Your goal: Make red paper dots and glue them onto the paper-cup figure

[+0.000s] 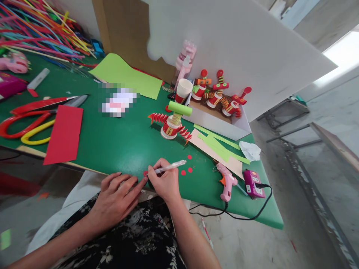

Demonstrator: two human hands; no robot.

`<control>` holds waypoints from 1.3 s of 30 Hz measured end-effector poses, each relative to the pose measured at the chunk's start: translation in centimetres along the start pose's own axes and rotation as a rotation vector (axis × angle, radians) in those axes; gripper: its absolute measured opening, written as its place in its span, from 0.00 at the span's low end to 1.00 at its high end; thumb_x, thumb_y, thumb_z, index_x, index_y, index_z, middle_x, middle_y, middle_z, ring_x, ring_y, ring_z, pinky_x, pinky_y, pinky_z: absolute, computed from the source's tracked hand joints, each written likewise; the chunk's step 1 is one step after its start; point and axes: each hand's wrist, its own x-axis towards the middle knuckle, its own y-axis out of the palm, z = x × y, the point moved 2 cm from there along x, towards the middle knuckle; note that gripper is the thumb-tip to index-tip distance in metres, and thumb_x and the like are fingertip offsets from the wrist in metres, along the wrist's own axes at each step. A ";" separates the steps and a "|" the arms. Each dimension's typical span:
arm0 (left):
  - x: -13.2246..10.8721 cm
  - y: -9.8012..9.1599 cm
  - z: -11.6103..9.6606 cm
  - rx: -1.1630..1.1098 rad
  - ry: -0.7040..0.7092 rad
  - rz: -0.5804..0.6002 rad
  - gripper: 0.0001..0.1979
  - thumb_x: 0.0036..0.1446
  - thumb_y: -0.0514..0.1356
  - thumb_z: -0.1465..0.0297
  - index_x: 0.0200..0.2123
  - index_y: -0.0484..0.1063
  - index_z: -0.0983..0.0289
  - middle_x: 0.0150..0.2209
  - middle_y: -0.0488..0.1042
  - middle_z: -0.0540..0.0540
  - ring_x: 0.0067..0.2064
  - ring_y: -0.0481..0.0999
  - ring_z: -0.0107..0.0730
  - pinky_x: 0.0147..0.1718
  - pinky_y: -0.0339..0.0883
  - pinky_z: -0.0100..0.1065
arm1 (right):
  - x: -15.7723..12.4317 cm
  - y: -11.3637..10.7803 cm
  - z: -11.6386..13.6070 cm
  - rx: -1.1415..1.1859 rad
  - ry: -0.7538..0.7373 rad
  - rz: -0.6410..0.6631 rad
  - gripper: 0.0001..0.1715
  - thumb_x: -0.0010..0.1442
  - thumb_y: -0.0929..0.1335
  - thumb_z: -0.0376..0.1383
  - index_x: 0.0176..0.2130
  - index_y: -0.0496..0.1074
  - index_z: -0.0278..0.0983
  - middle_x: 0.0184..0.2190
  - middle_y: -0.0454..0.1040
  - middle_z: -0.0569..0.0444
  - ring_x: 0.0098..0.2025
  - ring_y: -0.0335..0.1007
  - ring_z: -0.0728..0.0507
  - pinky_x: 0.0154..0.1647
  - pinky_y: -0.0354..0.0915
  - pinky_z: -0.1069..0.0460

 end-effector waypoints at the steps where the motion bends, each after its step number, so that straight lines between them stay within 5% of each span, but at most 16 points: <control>1: 0.0 0.0 0.0 0.000 -0.001 -0.002 0.15 0.64 0.56 0.71 0.51 0.74 0.67 0.41 0.77 0.59 0.46 0.69 0.43 0.55 0.56 0.46 | 0.0 0.0 0.0 0.000 0.001 0.007 0.16 0.54 0.67 0.42 0.20 0.60 0.41 0.15 0.63 0.62 0.18 0.58 0.51 0.20 0.55 0.56; 10: -0.2 0.1 0.1 0.002 -0.012 -0.010 0.15 0.62 0.57 0.71 0.51 0.74 0.65 0.41 0.77 0.59 0.46 0.69 0.41 0.57 0.55 0.46 | -0.2 0.3 -0.2 -0.019 -0.010 0.051 0.15 0.55 0.67 0.41 0.21 0.62 0.40 0.17 0.68 0.59 0.19 0.62 0.50 0.21 0.57 0.55; 15: -0.3 0.0 0.0 0.001 -0.002 0.004 0.16 0.62 0.58 0.70 0.52 0.74 0.64 0.42 0.78 0.58 0.46 0.70 0.41 0.57 0.56 0.45 | 0.1 -0.6 -0.6 0.153 0.034 -0.134 0.17 0.54 0.69 0.43 0.21 0.61 0.40 0.16 0.62 0.62 0.19 0.56 0.51 0.21 0.56 0.55; 19: 0.0 -0.8 0.1 -0.038 0.012 0.031 0.15 0.62 0.58 0.70 0.52 0.73 0.63 0.43 0.79 0.58 0.46 0.71 0.42 0.54 0.58 0.46 | -0.1 -1.4 -1.2 0.306 0.050 -0.187 0.13 0.55 0.71 0.44 0.29 0.67 0.39 0.20 0.67 0.60 0.21 0.60 0.50 0.23 0.59 0.55; 24: 2.1 -2.0 1.6 -0.152 -0.015 0.044 0.11 0.65 0.56 0.74 0.48 0.74 0.64 0.39 0.78 0.57 0.43 0.72 0.40 0.47 0.62 0.43 | -0.8 -3.0 -0.2 -0.003 -0.157 -0.194 0.05 0.58 0.70 0.38 0.35 0.75 0.40 0.33 0.78 0.52 0.35 0.74 0.44 0.38 0.70 0.51; 29: 4.4 -2.0 3.1 -0.222 0.022 0.147 0.12 0.68 0.52 0.72 0.38 0.76 0.63 0.35 0.78 0.55 0.39 0.72 0.36 0.39 0.64 0.39 | -1.6 -5.9 0.1 -0.224 -0.257 -0.199 0.11 0.63 0.67 0.36 0.40 0.79 0.43 0.39 0.81 0.51 0.41 0.77 0.42 0.46 0.71 0.49; 35: 6.2 -1.6 3.9 -0.204 0.130 0.140 0.11 0.68 0.52 0.72 0.39 0.75 0.64 0.35 0.78 0.55 0.39 0.72 0.36 0.38 0.63 0.38 | -2.7 -11.1 -1.4 -0.235 -0.173 -0.548 0.09 0.61 0.68 0.40 0.38 0.78 0.40 0.36 0.81 0.50 0.39 0.77 0.41 0.43 0.72 0.47; 39: 8.5 -0.4 2.9 -0.253 0.248 0.216 0.14 0.69 0.50 0.71 0.36 0.75 0.62 0.32 0.78 0.52 0.35 0.72 0.34 0.36 0.61 0.37 | -3.1 -11.9 -2.9 0.022 -0.008 -0.652 0.11 0.59 0.69 0.44 0.35 0.72 0.39 0.23 0.75 0.57 0.24 0.71 0.46 0.25 0.67 0.52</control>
